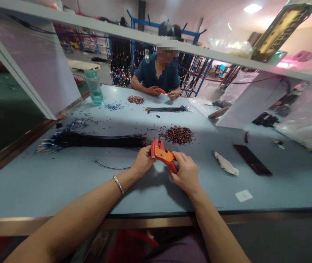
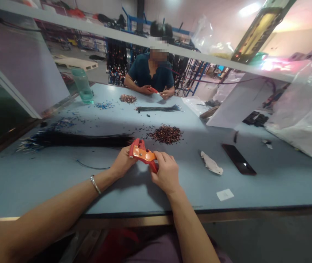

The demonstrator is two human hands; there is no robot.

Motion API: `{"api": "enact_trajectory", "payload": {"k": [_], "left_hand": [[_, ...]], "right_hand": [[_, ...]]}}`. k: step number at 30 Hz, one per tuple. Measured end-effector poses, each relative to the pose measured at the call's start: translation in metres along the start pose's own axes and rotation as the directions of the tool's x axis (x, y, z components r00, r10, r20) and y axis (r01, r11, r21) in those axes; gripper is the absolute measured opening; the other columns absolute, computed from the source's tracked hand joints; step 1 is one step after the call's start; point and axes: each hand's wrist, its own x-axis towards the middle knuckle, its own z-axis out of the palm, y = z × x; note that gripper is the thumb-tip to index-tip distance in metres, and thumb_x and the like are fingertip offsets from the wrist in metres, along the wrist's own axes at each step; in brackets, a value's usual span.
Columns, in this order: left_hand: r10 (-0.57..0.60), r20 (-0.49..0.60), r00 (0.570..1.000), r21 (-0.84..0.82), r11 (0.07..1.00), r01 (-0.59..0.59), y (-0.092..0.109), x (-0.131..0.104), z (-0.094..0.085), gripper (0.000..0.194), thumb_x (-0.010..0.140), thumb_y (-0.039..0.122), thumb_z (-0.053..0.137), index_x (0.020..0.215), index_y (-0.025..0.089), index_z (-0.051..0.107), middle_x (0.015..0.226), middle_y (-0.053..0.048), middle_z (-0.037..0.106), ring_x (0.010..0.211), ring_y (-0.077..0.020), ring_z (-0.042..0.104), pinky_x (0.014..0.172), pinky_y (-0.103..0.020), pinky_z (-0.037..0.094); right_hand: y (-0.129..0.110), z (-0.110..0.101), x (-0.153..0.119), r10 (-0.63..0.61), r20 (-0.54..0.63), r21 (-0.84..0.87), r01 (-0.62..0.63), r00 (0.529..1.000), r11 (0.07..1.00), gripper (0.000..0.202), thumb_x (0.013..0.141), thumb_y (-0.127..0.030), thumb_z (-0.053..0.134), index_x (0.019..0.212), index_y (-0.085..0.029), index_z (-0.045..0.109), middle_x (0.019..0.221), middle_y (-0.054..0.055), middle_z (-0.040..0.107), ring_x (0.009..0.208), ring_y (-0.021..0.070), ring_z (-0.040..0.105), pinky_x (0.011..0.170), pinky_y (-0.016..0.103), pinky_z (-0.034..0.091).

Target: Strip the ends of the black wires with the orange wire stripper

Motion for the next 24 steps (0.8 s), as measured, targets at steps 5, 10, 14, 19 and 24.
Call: {"api": "enact_trajectory", "payload": {"k": [5,10,14,19,24], "left_hand": [[-0.007,0.035,0.999,0.007,1.000,0.007,-0.0012,0.0004,-0.0004,0.006,0.062,0.014,0.064,0.068,0.013,0.064,0.067,0.000,0.066,0.065,-0.0130,0.056,0.068,-0.025,0.046],[-0.006,0.038,0.999,0.004,1.000,0.006,-0.0030,0.0008,-0.0010,0.009,0.064,0.018,0.067,0.072,0.013,0.067,0.070,-0.002,0.068,0.067,-0.0142,0.058,0.070,-0.027,0.047],[0.004,0.062,0.998,0.015,1.000,-0.005,-0.0018,0.0011,-0.0012,0.014,0.065,0.024,0.072,0.072,0.013,0.068,0.074,-0.004,0.071,0.071,-0.0169,0.062,0.073,-0.029,0.049],[0.001,0.092,0.996,-0.002,1.000,-0.001,0.0028,-0.0001,-0.0001,0.018,0.066,0.029,0.074,0.074,0.014,0.070,0.077,-0.005,0.072,0.077,-0.0202,0.065,0.077,-0.032,0.051],[-0.021,0.113,0.993,-0.012,1.000,0.022,0.0012,-0.0015,-0.0009,0.024,0.070,0.036,0.072,0.077,0.013,0.070,0.076,-0.005,0.070,0.076,-0.0185,0.063,0.077,-0.031,0.049]], "right_hand": [[0.0005,0.0003,0.0000,0.017,-0.001,0.001,-0.017,1.000,1.000,0.036,0.077,-0.023,0.055,0.112,-0.015,0.057,0.101,0.011,0.066,0.086,0.0243,0.059,0.077,0.035,0.043],[0.0009,0.0004,0.0001,0.003,0.016,-0.015,-0.003,1.000,1.000,0.036,0.076,-0.023,0.055,0.111,-0.014,0.057,0.100,0.012,0.066,0.084,0.0246,0.058,0.075,0.035,0.043],[0.0010,-0.0010,0.0004,-0.008,0.017,-0.028,0.008,1.000,1.000,0.034,0.074,-0.021,0.054,0.108,-0.015,0.058,0.096,0.011,0.067,0.081,0.0235,0.058,0.073,0.034,0.042],[0.0011,-0.0022,-0.0014,-0.014,0.004,-0.076,0.014,1.000,0.997,0.026,0.073,-0.021,0.055,0.098,-0.017,0.061,0.087,0.008,0.069,0.069,0.0200,0.057,0.066,0.030,0.040],[0.0007,-0.0004,-0.0036,-0.001,-0.010,-0.118,0.000,1.000,0.993,0.018,0.072,-0.020,0.053,0.089,-0.018,0.062,0.077,0.005,0.069,0.061,0.0170,0.057,0.059,0.027,0.036]]}}
